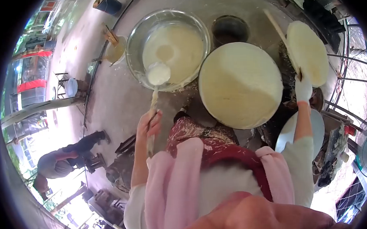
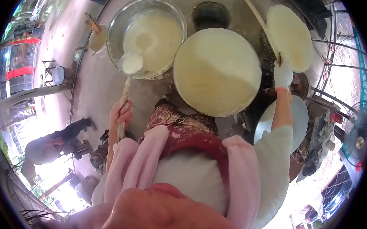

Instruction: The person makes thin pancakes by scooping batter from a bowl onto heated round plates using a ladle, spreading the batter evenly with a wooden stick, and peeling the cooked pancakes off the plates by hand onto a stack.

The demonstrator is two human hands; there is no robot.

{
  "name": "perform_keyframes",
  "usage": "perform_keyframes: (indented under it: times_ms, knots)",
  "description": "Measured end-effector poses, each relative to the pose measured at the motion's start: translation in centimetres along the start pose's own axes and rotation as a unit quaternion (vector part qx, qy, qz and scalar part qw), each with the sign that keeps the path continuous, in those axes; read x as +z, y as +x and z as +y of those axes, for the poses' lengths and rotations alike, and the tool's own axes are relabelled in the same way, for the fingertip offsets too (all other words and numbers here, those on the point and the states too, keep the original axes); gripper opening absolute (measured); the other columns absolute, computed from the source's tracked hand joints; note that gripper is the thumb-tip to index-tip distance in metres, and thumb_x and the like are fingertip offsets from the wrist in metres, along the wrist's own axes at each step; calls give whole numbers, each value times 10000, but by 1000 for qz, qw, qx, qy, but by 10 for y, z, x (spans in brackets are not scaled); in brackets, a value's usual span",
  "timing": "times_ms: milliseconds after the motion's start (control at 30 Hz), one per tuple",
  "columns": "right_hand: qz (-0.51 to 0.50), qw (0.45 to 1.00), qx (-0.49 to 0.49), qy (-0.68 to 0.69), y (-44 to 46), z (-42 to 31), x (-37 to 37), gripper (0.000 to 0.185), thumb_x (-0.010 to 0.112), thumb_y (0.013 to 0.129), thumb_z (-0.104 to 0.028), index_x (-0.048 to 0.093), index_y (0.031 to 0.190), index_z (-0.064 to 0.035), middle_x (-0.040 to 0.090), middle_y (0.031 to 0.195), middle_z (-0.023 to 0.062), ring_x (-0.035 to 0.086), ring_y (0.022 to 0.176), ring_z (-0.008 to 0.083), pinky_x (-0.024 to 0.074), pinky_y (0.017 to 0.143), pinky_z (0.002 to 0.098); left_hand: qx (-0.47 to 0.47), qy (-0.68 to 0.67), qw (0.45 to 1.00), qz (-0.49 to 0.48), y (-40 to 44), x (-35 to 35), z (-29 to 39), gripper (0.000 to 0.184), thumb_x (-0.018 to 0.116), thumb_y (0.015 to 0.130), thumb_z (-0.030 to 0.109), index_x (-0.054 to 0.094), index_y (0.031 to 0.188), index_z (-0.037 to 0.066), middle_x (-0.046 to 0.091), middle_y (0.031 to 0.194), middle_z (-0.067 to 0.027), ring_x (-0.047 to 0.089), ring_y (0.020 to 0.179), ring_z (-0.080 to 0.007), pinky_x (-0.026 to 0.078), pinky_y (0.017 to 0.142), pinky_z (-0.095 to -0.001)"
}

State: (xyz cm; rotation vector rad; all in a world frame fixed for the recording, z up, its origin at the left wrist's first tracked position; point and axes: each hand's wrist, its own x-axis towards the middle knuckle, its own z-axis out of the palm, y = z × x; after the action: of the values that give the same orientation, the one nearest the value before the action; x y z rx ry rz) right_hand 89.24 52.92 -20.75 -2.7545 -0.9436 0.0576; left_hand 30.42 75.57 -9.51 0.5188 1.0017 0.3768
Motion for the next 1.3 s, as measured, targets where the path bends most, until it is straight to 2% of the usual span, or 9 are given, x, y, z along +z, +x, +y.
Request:
perform_keyframes:
  times_ms: [100, 200, 367, 433, 533, 700, 800, 933, 1300]
  knots:
    - [-10, 964, 115, 238, -87, -65, -34, 500, 595, 957, -160, 464, 1416, -14, 565, 1384, 106, 596, 1187, 203, 473, 971, 334, -53, 193, 979, -45, 70, -46, 24, 252, 514, 991, 229, 583, 1062, -3, 492, 645, -15, 446, 406, -127, 363, 390, -266]
    - [11, 942, 98, 320, -186, -119, -36, 480, 567, 970, -56, 425, 1413, 62, 498, 1441, 137, 481, 1306, 163, 406, 1055, 292, 477, 780, 398, -80, 197, -146, 2, 230, 546, 909, 154, 600, 1071, -1, 568, 713, -102, 566, 520, -204, 462, 493, -335]
    - [6, 876, 287, 387, -301, -254, -18, 515, 642, 918, -12, 457, 1392, 73, 517, 1414, 133, 509, 1253, 146, 403, 1043, 271, 432, 845, 258, -182, 350, -146, 32, 175, 559, 824, 109, 624, 963, 23, 600, 772, -133, 633, 623, -249, 524, 600, -426]
    - [25, 846, 324, 422, -324, -289, -8, 514, 666, 905, -24, 482, 1375, 74, 558, 1372, 117, 541, 1191, 127, 413, 1021, 258, 380, 827, 394, -132, 411, -128, 23, 167, 545, 838, 116, 616, 955, 21, 617, 788, -128, 641, 638, -240, 527, 610, -433]
    - [21, 824, 377, 422, -348, -320, -2, 523, 685, 886, -13, 495, 1365, 74, 572, 1355, 116, 549, 1176, 125, 421, 1014, 261, 496, 828, 175, -194, 453, -131, 40, 140, 529, 861, 110, 628, 931, 40, 610, 729, -126, 644, 642, -264, 521, 565, -423]
    - [-12, 815, 377, 440, -387, -349, 24, 550, 719, 849, 2, 510, 1354, 69, 578, 1340, 102, 573, 1134, 125, 442, 997, 271, 341, 820, 168, -427, 502, -218, 15, 185, 548, 895, 218, 614, 974, 64, 604, 766, -106, 603, 659, -275, 492, 572, -403]
    - [-52, 731, 379, 566, -417, -373, 54, 538, 675, 885, -9, 477, 1380, 68, 520, 1410, 93, 593, 1109, 128, 460, 977, 264, -217, 627, 713, -228, 416, -221, 18, 319, 539, 957, 378, 607, 985, 68, 543, 719, -26, 559, 644, -197, 462, 539, -361]
    - [-263, 809, 377, 367, -466, -392, 101, 499, 623, 959, -199, 492, 1358, 72, 634, 1256, 61, 602, 1056, 131, 467, 906, 247, -276, 327, 861, -274, 321, -264, -15, 424, 536, 964, 497, 614, 1016, 83, 515, 662, 30, 439, 491, -99, 450, 559, -323]
    - [-290, 779, 282, 480, -533, -401, 51, 481, 595, 951, -339, 565, 1289, 2, 674, 968, 174, 587, 896, 113, 476, 832, 281, -272, -162, 895, -315, 118, -189, 26, 376, 442, 1043, 356, 544, 1045, -5, 330, 542, 64, 277, 332, -40, 327, 416, -223]
